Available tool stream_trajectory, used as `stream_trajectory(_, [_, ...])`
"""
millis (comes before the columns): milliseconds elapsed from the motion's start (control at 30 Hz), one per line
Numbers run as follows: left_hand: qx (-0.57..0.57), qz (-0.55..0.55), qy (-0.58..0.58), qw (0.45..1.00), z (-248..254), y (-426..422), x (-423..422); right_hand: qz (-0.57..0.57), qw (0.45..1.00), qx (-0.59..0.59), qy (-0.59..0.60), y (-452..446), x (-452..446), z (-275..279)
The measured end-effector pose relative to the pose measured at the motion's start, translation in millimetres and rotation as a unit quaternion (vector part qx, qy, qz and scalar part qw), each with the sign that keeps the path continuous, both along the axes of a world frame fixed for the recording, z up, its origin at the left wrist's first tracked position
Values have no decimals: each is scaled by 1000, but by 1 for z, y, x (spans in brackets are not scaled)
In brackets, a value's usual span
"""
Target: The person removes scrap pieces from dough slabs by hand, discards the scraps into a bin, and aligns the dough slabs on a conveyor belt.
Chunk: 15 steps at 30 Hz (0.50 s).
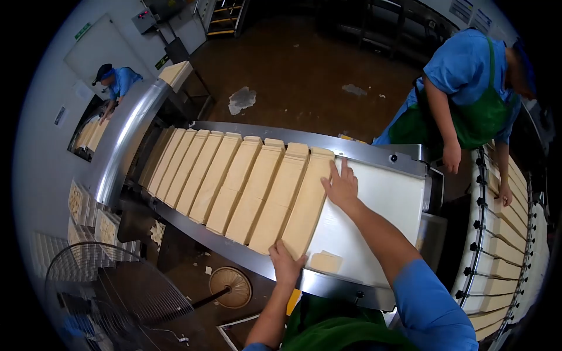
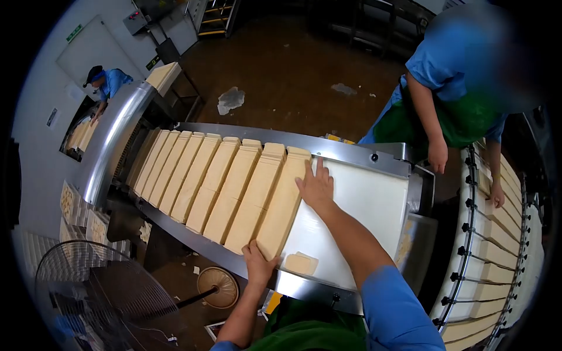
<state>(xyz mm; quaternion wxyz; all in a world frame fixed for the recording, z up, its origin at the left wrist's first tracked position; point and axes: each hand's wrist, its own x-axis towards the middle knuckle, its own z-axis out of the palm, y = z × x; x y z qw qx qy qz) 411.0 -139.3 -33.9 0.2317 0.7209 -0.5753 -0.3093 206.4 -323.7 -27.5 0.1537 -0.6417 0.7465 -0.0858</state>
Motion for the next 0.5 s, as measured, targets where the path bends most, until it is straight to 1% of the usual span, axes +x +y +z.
stream_trajectory(67, [-4, -7, 9, 1000, 1, -1, -1, -2, 1000, 2, 9, -25, 16, 2])
stream_trajectory(133, [4, -17, -19, 1000, 8, -3, -3, -5, 1000, 3, 21, -42, 28, 8])
stream_trajectory(167, [58, -46, -67, 995, 14, -6, -2, -11, 999, 46, 21, -47, 33, 12])
stream_trajectory(200, [60, -51, -65, 995, 11, -6, -2, -19, 996, 89, 22, -49, 35, 14])
stream_trajectory(267, [-29, -82, -179, 980, 3, -2, -5, -28, 995, 85, 39, -47, 38, 19])
stream_trajectory(300, [-32, -91, -175, 980, 4, -3, -7, -54, 992, 111, 18, -45, 36, 26])
stream_trajectory(333, [16, -85, -144, 986, 6, -5, -8, -84, 987, 135, -5, -42, 31, 31])
stream_trajectory(367, [65, -81, -113, 988, 7, -6, -9, -110, 990, 92, -12, -35, 22, 26])
stream_trajectory(400, [60, -94, -110, 988, 8, -7, -11, -124, 988, 88, -9, -28, 11, 31])
stream_trajectory(467, [79, -126, -82, 985, 8, -5, -14, -204, 968, 139, -51, -9, -15, 47])
stream_trajectory(500, [102, -142, -20, 984, 11, -4, -20, -234, 961, 130, -66, 5, -32, 54])
